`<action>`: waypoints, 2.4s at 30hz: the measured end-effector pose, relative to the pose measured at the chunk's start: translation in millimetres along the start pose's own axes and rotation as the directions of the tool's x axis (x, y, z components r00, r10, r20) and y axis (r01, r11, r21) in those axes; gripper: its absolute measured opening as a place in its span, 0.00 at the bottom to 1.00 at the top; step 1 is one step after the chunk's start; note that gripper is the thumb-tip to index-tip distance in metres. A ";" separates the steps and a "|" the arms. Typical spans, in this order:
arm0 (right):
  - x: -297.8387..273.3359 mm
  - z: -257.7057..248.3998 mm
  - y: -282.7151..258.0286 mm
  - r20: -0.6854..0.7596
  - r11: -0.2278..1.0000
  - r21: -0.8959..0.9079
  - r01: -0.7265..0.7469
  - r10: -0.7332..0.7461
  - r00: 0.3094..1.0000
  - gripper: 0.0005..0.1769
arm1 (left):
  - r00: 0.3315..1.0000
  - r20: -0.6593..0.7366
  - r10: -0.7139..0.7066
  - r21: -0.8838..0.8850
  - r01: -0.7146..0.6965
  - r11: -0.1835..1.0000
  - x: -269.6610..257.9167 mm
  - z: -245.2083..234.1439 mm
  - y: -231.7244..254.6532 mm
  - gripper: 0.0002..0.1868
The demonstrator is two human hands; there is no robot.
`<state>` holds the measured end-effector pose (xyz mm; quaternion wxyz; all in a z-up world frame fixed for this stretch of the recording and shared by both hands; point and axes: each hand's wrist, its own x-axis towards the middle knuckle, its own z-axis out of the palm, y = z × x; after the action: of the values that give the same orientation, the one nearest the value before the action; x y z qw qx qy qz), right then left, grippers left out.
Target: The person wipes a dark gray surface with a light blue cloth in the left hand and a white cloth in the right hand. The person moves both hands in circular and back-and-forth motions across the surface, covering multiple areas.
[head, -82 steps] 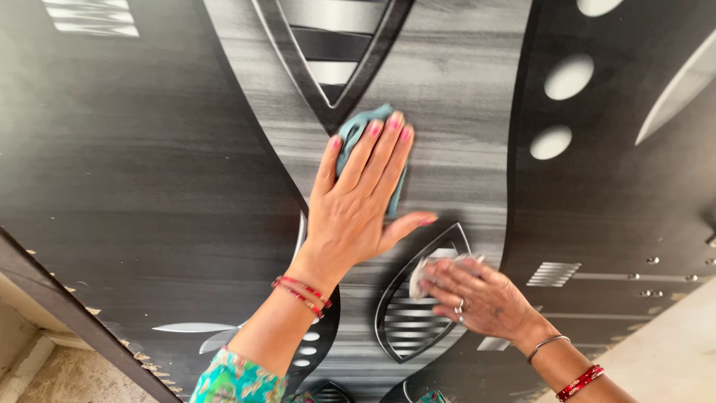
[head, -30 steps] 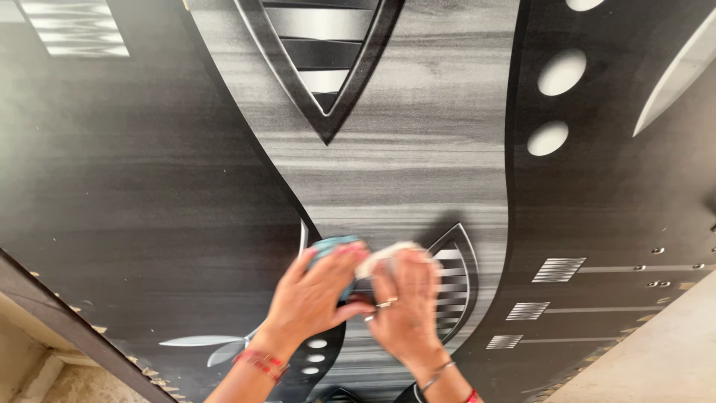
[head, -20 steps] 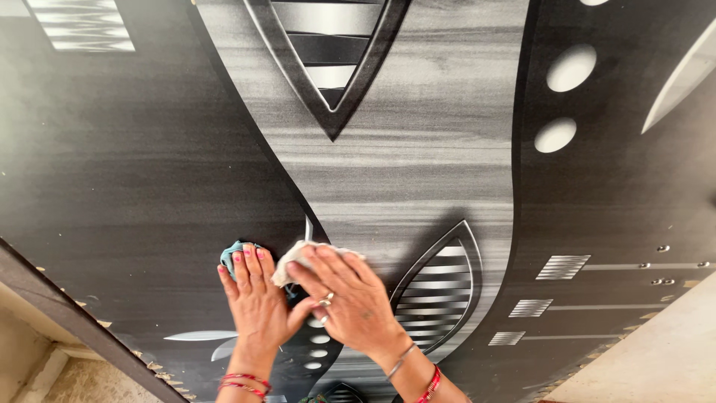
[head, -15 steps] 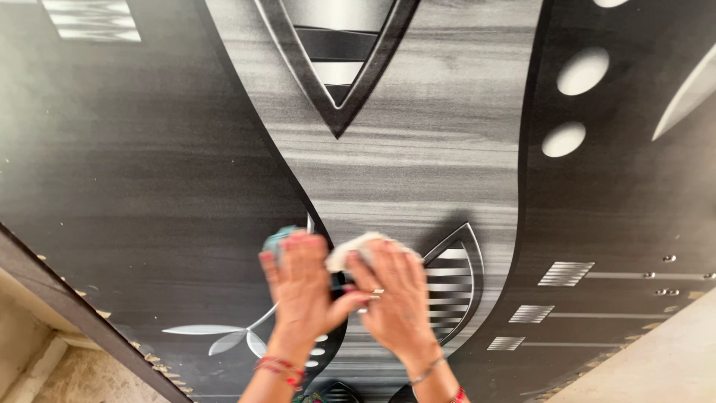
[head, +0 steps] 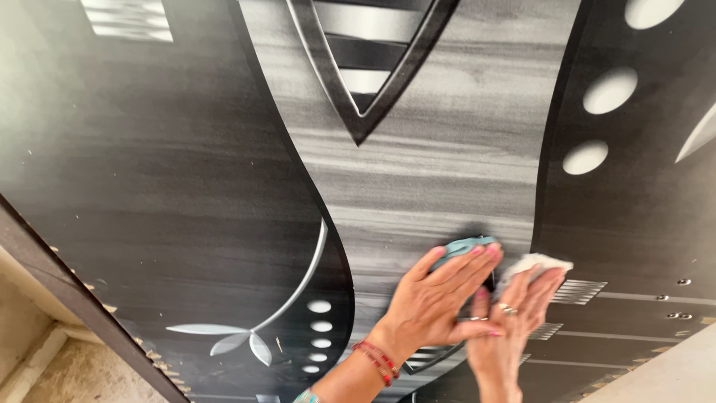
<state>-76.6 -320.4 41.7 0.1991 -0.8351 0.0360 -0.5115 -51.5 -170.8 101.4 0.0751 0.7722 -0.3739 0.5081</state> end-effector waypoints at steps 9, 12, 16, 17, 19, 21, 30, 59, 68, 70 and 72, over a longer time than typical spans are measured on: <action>2.4 42.6 -102.6 0.052 0.941 0.016 0.338 -0.338 0.940 0.36 | 0.954 0.074 -0.291 0.106 0.283 0.953 -84.2 -10.2 -76.5 0.59; 22.6 39.8 -147.9 0.080 0.870 0.129 0.476 -0.488 0.869 0.29 | 0.912 -0.029 -0.408 0.128 0.408 0.904 -106.0 -18.2 -106.1 0.65; 67.0 23.1 -194.5 0.128 0.692 0.277 0.667 -0.714 0.688 0.32 | 0.827 -0.106 -0.553 0.050 0.560 0.827 -120.2 -23.8 -125.9 0.62; 80.3 18.9 -202.9 0.131 0.638 0.302 0.708 -0.763 0.632 0.35 | 0.807 -0.104 -0.581 0.015 0.585 0.811 -121.5 -24.7 -127.3 0.61; 106.8 10.2 -215.4 0.078 0.603 0.259 0.754 -0.791 0.606 0.36 | 0.790 -0.102 -0.605 -0.003 0.608 0.794 -121.7 -25.8 -128.1 0.61; 135.6 1.4 -218.8 0.021 0.602 0.165 0.782 -0.794 0.607 0.38 | 0.794 -0.108 -0.598 0.035 0.604 0.796 -120.1 -26.1 -127.1 0.62; 211.4 -57.9 -91.3 -0.154 0.894 -0.212 0.395 -0.430 0.890 0.40 | 0.743 -0.178 -0.645 -0.063 0.646 0.761 -76.8 -34.7 -121.3 0.60; 118.8 -23.0 -14.6 -0.291 0.995 -0.077 0.066 -0.086 0.953 0.47 | 0.932 0.130 -0.337 0.168 0.315 0.934 103.6 -104.9 -130.1 0.59; 117.4 -14.5 -12.8 -0.324 0.993 -0.112 0.048 -0.082 0.943 0.45 | 0.841 0.028 -0.541 0.180 0.528 0.830 95.1 -92.8 -117.1 0.66; 116.3 -14.9 -10.5 -0.320 0.992 -0.112 0.061 -0.094 0.943 0.44 | 0.926 0.148 -0.347 0.055 0.343 0.938 119.2 -76.5 -89.4 0.64; 115.9 -15.5 -9.2 -0.311 0.991 -0.119 0.064 -0.098 0.945 0.44 | 0.983 0.019 -0.181 0.023 0.181 0.983 141.2 -59.9 -57.2 0.59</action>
<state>-36.4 -347.1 148.6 0.1246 -0.7527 0.0602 -0.6436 -28.9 -171.4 263.5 0.1089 0.8091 -0.2978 0.4948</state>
